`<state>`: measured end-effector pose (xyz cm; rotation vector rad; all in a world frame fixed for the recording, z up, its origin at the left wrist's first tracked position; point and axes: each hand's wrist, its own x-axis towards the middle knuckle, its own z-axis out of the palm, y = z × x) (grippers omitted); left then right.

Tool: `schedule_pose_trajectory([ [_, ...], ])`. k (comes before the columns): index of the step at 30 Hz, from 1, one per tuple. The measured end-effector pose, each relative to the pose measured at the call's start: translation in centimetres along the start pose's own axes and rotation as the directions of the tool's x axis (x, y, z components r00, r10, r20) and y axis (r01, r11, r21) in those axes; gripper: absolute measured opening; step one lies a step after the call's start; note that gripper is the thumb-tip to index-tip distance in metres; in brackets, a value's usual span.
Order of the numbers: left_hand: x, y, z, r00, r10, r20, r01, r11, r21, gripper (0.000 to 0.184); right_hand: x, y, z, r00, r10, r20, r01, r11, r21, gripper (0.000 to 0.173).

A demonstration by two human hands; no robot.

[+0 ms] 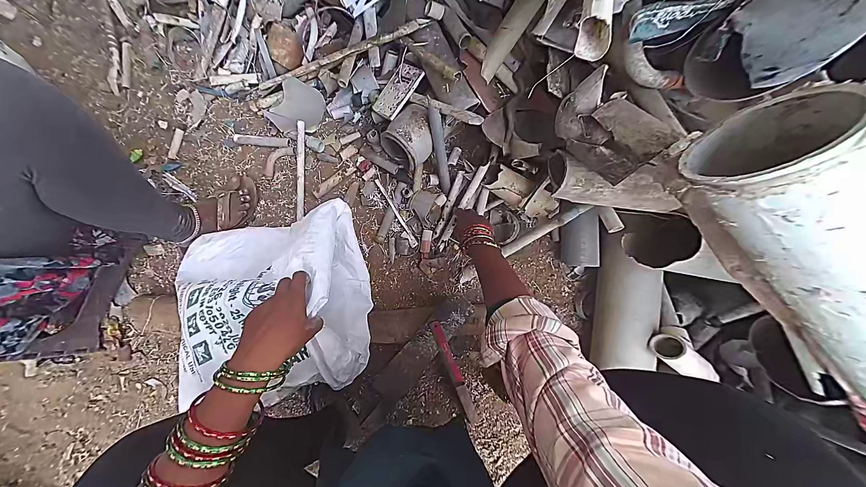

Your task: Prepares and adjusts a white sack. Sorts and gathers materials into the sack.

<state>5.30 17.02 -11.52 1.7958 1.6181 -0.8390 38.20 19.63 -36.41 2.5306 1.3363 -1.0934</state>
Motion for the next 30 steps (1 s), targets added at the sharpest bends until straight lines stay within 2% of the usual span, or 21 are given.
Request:
schedule_pose_trajectory([
  [4, 0.2, -0.2, 0.3, 1.000, 0.007, 0.008, -0.007, 1.000, -0.005, 0.071, -0.6, -0.3, 0.4, 1.000, 0.002, 0.008, -0.001, 0.999, -0.052, 0.059],
  [10, 0.4, -0.1, 0.4, 1.000, 0.015, 0.001, -0.015, 1.000, -0.014, 0.071, -0.1, -1.2, 0.9, 0.999, 0.041, 0.010, -0.040, 0.997, -0.070, 0.052],
  [14, 0.7, 0.0, 0.6, 1.000, 0.009, 0.010, -0.009, 1.000, 0.001, 0.071, 0.8, -1.3, 2.0, 0.999, 0.045, -0.017, -0.046, 0.998, -0.053, 0.056],
  [18, 0.7, 0.1, 0.8, 1.000, 0.012, 0.027, -0.012, 1.000, 0.015, 0.071, 0.1, -1.4, 1.6, 0.999, 0.018, -0.041, -0.018, 1.000, -0.016, 0.044],
  [25, 0.6, -0.1, 0.9, 0.999, 0.018, 0.041, -0.020, 0.999, 0.028, 0.072, -3.0, -1.6, 0.0, 0.984, 0.074, -0.163, -0.027, 0.962, 0.271, 0.046],
  [28, 0.8, 0.4, 0.9, 0.999, 0.028, 0.040, -0.030, 0.998, 0.052, 0.073, -4.9, -2.6, -2.4, 0.981, 0.068, -0.182, 0.036, 0.857, 0.513, 0.045],
  [30, 0.9, 0.8, 0.9, 0.999, 0.039, 0.019, -0.040, 0.998, 0.053, 0.074, -6.6, -3.4, -4.0, 0.984, 0.004, -0.180, 0.114, 0.760, 0.640, 0.055],
])
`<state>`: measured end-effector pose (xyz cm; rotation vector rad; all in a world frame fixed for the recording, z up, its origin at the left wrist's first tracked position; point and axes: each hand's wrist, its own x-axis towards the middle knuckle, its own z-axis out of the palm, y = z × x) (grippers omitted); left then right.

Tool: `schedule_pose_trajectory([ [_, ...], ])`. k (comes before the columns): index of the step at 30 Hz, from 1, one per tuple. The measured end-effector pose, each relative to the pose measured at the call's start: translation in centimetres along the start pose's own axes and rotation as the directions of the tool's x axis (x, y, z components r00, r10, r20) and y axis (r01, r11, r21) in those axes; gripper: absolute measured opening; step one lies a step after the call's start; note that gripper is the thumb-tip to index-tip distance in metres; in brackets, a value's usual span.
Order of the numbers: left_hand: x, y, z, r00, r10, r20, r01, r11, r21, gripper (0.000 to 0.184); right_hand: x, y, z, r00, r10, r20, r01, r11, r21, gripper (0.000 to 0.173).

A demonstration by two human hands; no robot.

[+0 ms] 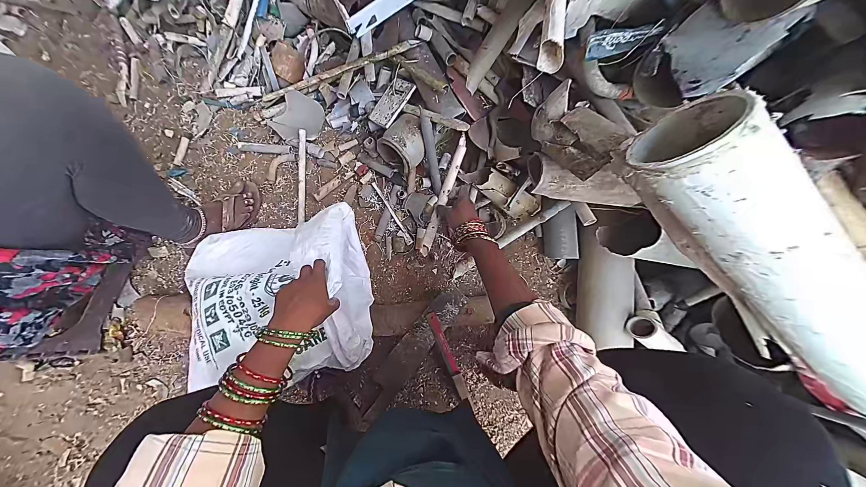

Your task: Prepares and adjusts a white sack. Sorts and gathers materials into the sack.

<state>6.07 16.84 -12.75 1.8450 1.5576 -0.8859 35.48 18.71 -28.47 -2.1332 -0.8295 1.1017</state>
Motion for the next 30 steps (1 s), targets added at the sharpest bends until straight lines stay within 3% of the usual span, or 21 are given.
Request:
schedule_pose_trajectory([
  [4, 0.5, 0.5, 0.8, 0.996, 0.038, -0.075, -0.040, 0.999, -0.032, 0.078, -6.1, -4.7, -2.3, 0.981, -0.119, 0.151, 0.117, 0.993, 0.025, 0.075],
  [7, 0.3, 0.7, 1.2, 0.981, 0.099, -0.168, -0.115, 0.990, -0.087, 0.080, -12.1, -8.0, -5.0, 0.958, -0.187, 0.219, 0.196, 0.980, -0.021, 0.050],
  [10, -1.1, 1.3, 0.8, 0.940, 0.214, -0.266, -0.264, 0.949, -0.172, 0.065, -17.9, -9.5, -8.3, 0.921, -0.334, 0.198, 0.354, 0.933, -0.072, 0.030],
  [13, -2.9, 2.4, 0.9, 0.914, 0.322, -0.247, -0.404, 0.782, -0.474, 0.050, -22.5, -7.8, -10.2, 0.768, -0.624, 0.143, 0.635, 0.771, -0.047, 0.021],
  [16, -5.2, 4.2, 1.8, 0.914, 0.405, -0.023, -0.227, 0.464, -0.856, 0.070, -24.5, -5.6, -9.0, 0.507, -0.862, 0.026, 0.860, 0.503, -0.090, 0.015],
  [17, -5.9, 4.9, 2.0, 0.894, 0.448, 0.005, -0.177, 0.365, -0.914, 0.075, -25.0, -5.6, -8.1, 0.469, -0.883, 0.013, 0.877, 0.464, -0.126, 0.014],
  [19, -7.8, 5.8, 2.2, 0.863, 0.504, -0.018, -0.128, 0.186, -0.974, 0.074, -26.5, -5.8, -6.0, 0.494, -0.865, 0.082, 0.861, 0.475, -0.182, 0.016],
  [22, -8.4, 6.9, 2.7, 0.919, 0.350, -0.180, -0.195, 0.008, -0.981, 0.050, -27.7, -5.5, -3.9, 0.432, -0.868, 0.247, 0.895, 0.379, -0.235, 0.021],
  [25, -6.2, 6.1, 2.9, 0.922, 0.271, -0.278, -0.330, 0.167, -0.929, 0.040, -28.1, -5.5, -4.6, 0.500, -0.797, 0.338, 0.864, 0.433, -0.259, 0.026],
  [27, -6.0, 5.8, 2.5, 0.922, 0.275, -0.272, -0.346, 0.272, -0.898, 0.038, -27.0, -5.7, -5.5, 0.573, -0.774, 0.270, 0.814, 0.500, -0.294, 0.024],
  [30, -6.1, 5.7, 2.5, 0.880, 0.411, -0.239, -0.372, 0.282, -0.885, 0.038, -24.7, -6.7, -7.6, 0.699, -0.698, 0.155, 0.703, 0.631, -0.329, 0.031],
])
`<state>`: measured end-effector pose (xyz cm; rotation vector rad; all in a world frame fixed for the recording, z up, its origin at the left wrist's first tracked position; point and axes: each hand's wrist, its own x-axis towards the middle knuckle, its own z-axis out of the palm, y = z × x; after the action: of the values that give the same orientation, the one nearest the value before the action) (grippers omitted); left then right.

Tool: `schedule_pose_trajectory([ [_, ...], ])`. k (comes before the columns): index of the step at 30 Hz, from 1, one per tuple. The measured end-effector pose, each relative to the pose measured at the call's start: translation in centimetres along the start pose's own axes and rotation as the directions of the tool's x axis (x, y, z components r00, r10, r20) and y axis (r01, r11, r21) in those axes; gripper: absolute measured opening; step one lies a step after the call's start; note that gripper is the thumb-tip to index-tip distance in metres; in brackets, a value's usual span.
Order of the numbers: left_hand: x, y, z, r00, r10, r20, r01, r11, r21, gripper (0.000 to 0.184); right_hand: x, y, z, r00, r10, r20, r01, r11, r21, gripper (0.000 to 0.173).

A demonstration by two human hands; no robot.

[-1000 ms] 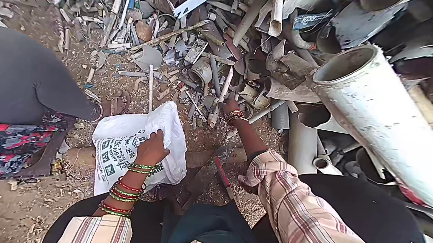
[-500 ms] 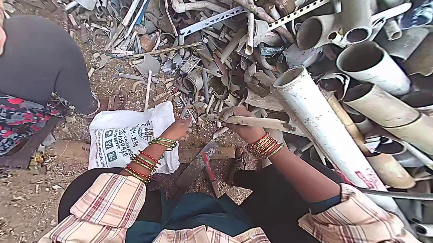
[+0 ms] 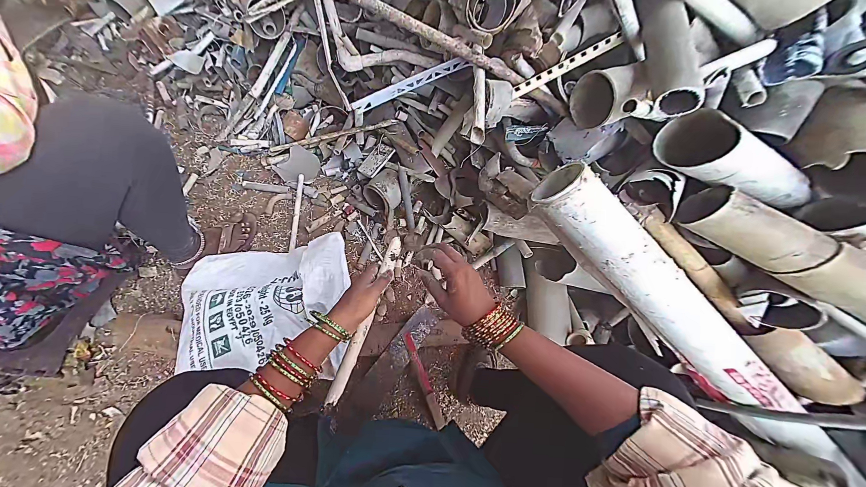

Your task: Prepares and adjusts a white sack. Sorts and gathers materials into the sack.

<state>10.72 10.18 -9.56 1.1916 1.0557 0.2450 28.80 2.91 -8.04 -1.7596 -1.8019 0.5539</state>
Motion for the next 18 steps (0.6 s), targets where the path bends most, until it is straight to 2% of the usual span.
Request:
schedule_pose_trajectory([
  [1, 0.0, -0.1, 0.1, 1.000, 0.014, 0.025, -0.014, 0.999, 0.028, 0.038, 0.7, 0.7, -0.5, 1.000, 0.012, -0.012, -0.013, 1.000, -0.017, 0.036],
  [3, 0.0, -0.2, 0.5, 0.998, 0.021, 0.058, -0.025, 0.997, 0.072, 0.039, 1.9, 2.2, -1.0, 0.996, -0.083, -0.028, 0.079, 0.991, -0.109, 0.045],
  [5, 0.1, -0.3, 0.8, 0.996, 0.019, 0.081, -0.029, 0.993, 0.116, 0.039, 2.5, 2.5, -1.3, 0.989, -0.123, 0.084, 0.137, 0.973, -0.188, 0.053],
  [8, 0.5, -0.6, 1.0, 0.992, 0.033, 0.121, -0.051, 0.988, 0.149, 0.035, 2.8, 1.4, -1.4, 0.953, 0.052, 0.298, 0.012, 0.978, -0.209, 0.060],
  [11, 0.4, -0.5, 1.1, 0.992, 0.049, 0.118, -0.073, 0.975, 0.210, 0.035, 3.0, 1.6, -0.5, 0.932, 0.199, 0.302, -0.192, 0.980, -0.054, 0.057],
  [13, 0.1, -0.5, 1.3, 0.995, 0.063, 0.079, -0.080, 0.971, 0.227, 0.033, 3.2, 1.7, -0.7, 0.915, 0.257, 0.312, -0.274, 0.962, 0.010, 0.050],
  [15, 0.0, -0.8, 1.5, 0.997, 0.067, 0.040, -0.074, 0.976, 0.204, 0.027, 3.4, 1.1, -1.8, 0.893, 0.289, 0.344, -0.312, 0.950, 0.012, 0.045],
  [18, 0.3, -1.4, 1.2, 0.994, 0.107, 0.011, -0.107, 0.980, 0.167, 0.022, 3.9, -0.4, -3.7, 0.862, 0.321, 0.392, -0.317, 0.945, -0.076, 0.042],
])
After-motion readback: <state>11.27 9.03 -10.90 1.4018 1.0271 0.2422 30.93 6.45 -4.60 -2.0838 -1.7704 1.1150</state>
